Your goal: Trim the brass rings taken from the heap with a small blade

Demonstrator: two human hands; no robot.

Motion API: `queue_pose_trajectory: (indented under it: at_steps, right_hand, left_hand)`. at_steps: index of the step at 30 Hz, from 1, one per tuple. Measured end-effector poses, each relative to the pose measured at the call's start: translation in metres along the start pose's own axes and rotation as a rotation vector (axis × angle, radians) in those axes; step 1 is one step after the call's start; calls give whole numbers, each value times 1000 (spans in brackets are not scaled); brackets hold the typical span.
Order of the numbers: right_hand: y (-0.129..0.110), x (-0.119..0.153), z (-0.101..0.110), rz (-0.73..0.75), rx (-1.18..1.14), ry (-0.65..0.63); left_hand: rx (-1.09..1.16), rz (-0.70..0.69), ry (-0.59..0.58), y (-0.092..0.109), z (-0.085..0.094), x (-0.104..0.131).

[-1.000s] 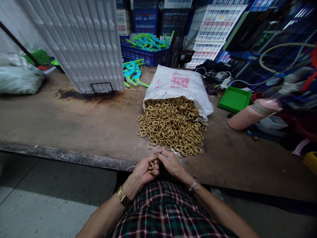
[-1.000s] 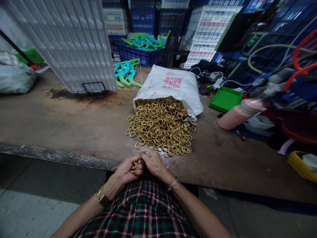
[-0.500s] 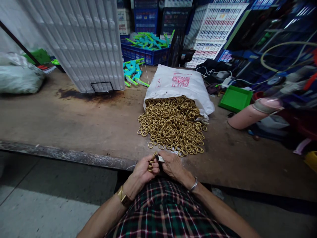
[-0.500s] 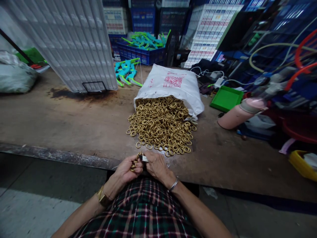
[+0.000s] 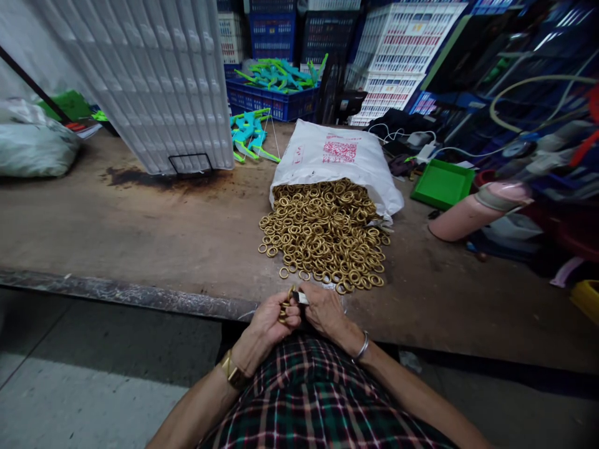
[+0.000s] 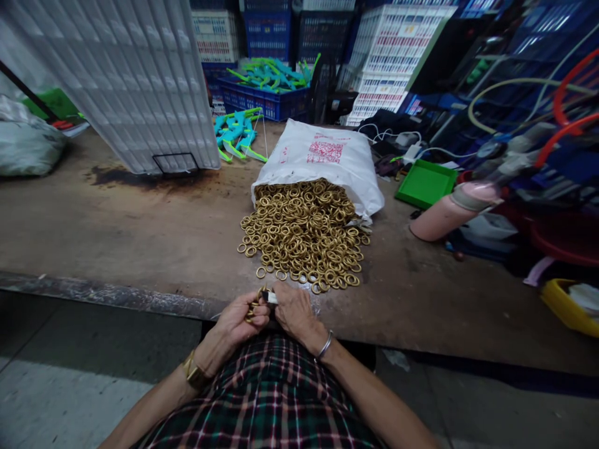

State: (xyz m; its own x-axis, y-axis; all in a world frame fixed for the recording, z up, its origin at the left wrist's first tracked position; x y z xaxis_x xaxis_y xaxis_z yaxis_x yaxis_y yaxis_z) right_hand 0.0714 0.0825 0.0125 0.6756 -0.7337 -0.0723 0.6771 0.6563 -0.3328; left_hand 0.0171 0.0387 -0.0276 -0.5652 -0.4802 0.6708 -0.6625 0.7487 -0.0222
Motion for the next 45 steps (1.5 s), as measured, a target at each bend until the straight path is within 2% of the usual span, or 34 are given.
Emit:
queue_pose_trajectory:
  at_steps: [7,12,15,18,23,28,30,34,37,41,45]
  right_hand:
    - [27,1,3,-97,-13,15]
    - [4,0,5,52,-121,92]
    - [-10,0,2,117,-140,71]
    - [-14,1,1,131,-115,57]
    - [-6,-1,-3,72,-71,18]
    - [20,-1,-3,-77,-36,9]
    - [22,0,-1,-73,-48,38]
    - [9,2,1,3,-138,107]
    - [-2,1,-2,21,-146,71]
    - [-8,-2,-9,-13,-70,-45]
    - [-9,-3,-9,-49,-54,-47]
  left_hand:
    - [-86,5,-59,-9,-15,16]
    - [8,2,-24,-2,-2,10]
    - [30,-9,-26,0,4,6]
    - [41,-10,-1,0,7,5]
    - [-8,3,0,-2,2,8]
    - [-97,-5,-114,-6,-7,17]
    - [-120,-49,-143,0,-5,24]
    - [-103,-202,-144,27,7,42]
    - [-126,-286,-93,44,17,55]
    - [-160,-296,-73,50,20,61]
    - [-123,-290,-21,50,25,55]
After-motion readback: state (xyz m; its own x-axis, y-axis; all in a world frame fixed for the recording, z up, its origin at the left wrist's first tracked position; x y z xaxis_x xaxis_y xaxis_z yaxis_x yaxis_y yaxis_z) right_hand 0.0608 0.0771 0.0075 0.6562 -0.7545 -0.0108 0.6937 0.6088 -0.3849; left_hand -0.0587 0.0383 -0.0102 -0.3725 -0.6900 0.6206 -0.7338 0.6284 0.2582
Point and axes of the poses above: each hand's wrist, its own x-axis away from the middle knuckle, its own z-axis out of the back of the hand, y = z × x, the point moved 9 cm from there along -x, towards the middle knuckle, and after that the axes turned 13 degrees about z, right-handed, at the moved point
